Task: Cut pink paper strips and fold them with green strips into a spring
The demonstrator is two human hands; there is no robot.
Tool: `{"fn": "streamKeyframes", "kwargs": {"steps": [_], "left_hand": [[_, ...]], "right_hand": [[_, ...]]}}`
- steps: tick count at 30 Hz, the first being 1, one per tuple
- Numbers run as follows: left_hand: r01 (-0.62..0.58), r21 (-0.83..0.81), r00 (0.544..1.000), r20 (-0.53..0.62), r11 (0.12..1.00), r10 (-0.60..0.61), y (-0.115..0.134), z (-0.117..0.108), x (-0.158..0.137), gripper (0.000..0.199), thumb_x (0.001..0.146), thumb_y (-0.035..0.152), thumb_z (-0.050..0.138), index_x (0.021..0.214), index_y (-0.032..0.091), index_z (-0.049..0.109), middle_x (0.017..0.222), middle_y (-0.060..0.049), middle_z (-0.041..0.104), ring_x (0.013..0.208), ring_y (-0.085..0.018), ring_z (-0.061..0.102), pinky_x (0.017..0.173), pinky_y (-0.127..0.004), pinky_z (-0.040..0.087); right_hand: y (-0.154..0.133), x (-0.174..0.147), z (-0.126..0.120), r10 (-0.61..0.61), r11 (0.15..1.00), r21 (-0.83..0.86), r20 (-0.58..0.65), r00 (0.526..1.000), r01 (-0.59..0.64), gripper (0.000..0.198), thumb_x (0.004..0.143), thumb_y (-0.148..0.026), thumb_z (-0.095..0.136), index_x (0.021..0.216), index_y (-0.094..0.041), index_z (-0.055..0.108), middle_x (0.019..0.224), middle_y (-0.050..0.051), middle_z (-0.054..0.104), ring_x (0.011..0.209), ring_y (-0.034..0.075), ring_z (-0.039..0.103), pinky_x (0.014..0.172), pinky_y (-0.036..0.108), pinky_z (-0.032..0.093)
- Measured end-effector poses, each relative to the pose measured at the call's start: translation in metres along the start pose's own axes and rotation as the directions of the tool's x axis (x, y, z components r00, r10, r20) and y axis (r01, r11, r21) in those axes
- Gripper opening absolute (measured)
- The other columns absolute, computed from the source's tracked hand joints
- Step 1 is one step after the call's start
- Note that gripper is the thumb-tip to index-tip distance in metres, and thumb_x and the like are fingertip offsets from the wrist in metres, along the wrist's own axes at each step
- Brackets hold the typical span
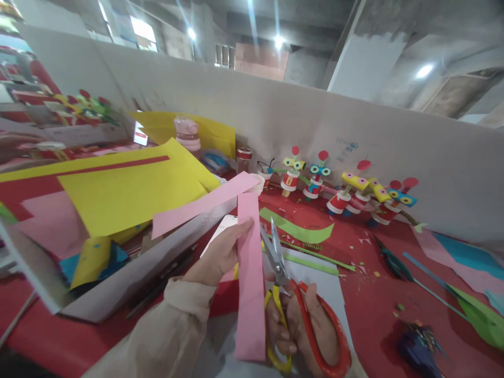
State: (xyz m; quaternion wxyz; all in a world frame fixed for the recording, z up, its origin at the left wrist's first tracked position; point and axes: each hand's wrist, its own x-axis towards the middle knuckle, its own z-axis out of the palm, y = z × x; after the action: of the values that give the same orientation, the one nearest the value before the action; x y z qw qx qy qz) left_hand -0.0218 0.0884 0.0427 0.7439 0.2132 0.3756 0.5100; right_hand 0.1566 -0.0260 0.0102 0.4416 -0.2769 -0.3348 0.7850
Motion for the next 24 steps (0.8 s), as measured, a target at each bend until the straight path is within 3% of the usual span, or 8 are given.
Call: {"fn": "streamKeyframes", "kwargs": {"steps": [5,7,9,11,13,15,17,24], "left_hand": [[0.004,0.002,0.998,0.061,1.0,-0.004,-0.001,-0.003,0.002,0.013,0.073,0.016,0.066,0.086,0.013,0.062,0.069,-0.004,0.069,0.059,-0.016,0.065,0.057,-0.024,0.055],[0.014,0.003,0.998,0.064,1.0,-0.014,-0.001,-0.004,0.002,0.011,0.075,0.019,0.065,0.084,0.013,0.062,0.069,-0.005,0.069,0.058,-0.016,0.065,0.057,-0.026,0.055],[0.038,0.012,0.997,0.074,0.999,-0.039,0.001,-0.006,0.002,0.014,0.079,0.025,0.061,0.083,0.012,0.063,0.068,-0.008,0.069,0.057,-0.017,0.065,0.056,-0.027,0.055],[0.08,0.023,0.991,0.107,0.997,-0.082,0.003,-0.007,0.002,0.019,0.08,0.028,0.059,0.083,0.01,0.064,0.069,-0.01,0.07,0.057,-0.019,0.065,0.056,-0.029,0.055],[0.131,0.034,0.981,0.139,0.991,-0.135,0.005,-0.007,0.001,0.02,0.079,0.028,0.06,0.084,0.01,0.064,0.07,-0.011,0.07,0.059,-0.021,0.066,0.058,-0.032,0.055],[0.165,0.034,0.979,0.119,0.986,-0.167,0.004,-0.005,-0.001,0.018,0.076,0.027,0.063,0.084,0.01,0.064,0.069,-0.011,0.07,0.061,-0.022,0.067,0.059,-0.032,0.055],[0.173,0.016,0.982,0.077,0.985,-0.174,0.002,-0.002,-0.003,0.016,0.075,0.025,0.064,0.083,0.011,0.064,0.068,-0.01,0.07,0.062,-0.022,0.067,0.059,-0.031,0.055],[0.273,-0.025,0.949,0.168,0.962,-0.265,-0.007,0.006,-0.008,0.015,0.077,0.021,0.057,0.081,0.008,0.063,0.065,-0.013,0.069,0.06,-0.025,0.067,0.054,-0.033,0.054]], "right_hand": [[0.002,0.001,0.0,0.023,1.0,0.014,0.014,1.0,-0.023,0.032,0.088,-0.032,0.053,0.115,-0.015,0.053,0.112,0.008,0.057,0.092,0.019,0.059,0.077,0.039,0.051],[0.003,0.003,-0.001,0.029,0.999,0.017,0.015,0.999,-0.029,0.036,0.088,-0.042,0.05,0.113,-0.016,0.053,0.099,0.006,0.06,0.077,0.016,0.06,0.063,0.031,0.052],[0.003,0.005,-0.001,0.034,0.999,0.017,0.016,0.999,-0.034,0.048,0.084,-0.056,0.047,0.113,-0.018,0.054,0.084,0.004,0.06,0.059,0.013,0.056,0.045,0.024,0.045],[0.003,0.005,0.0,0.034,0.999,0.01,0.014,0.999,-0.034,0.056,0.08,-0.063,0.046,0.113,-0.019,0.054,0.077,0.004,0.059,0.053,0.014,0.052,0.037,0.023,0.039],[0.002,0.005,0.001,0.028,1.0,-0.006,0.008,1.0,-0.028,0.049,0.083,-0.056,0.048,0.113,-0.018,0.054,0.084,0.005,0.06,0.061,0.015,0.056,0.045,0.025,0.046],[0.001,0.003,0.003,0.015,1.0,-0.025,0.0,1.0,-0.015,0.038,0.087,-0.042,0.051,0.114,-0.016,0.053,0.1,0.007,0.06,0.078,0.017,0.06,0.063,0.032,0.052],[0.002,0.002,0.004,-0.002,0.999,-0.044,-0.009,1.0,0.001,0.033,0.088,-0.033,0.053,0.115,-0.015,0.052,0.112,0.008,0.057,0.093,0.019,0.059,0.077,0.039,0.051],[0.013,0.005,-0.005,-0.067,0.994,-0.09,-0.051,0.996,0.063,0.034,0.087,-0.033,0.054,0.117,-0.016,0.052,0.116,0.009,0.056,0.097,0.021,0.058,0.079,0.042,0.051]]}}
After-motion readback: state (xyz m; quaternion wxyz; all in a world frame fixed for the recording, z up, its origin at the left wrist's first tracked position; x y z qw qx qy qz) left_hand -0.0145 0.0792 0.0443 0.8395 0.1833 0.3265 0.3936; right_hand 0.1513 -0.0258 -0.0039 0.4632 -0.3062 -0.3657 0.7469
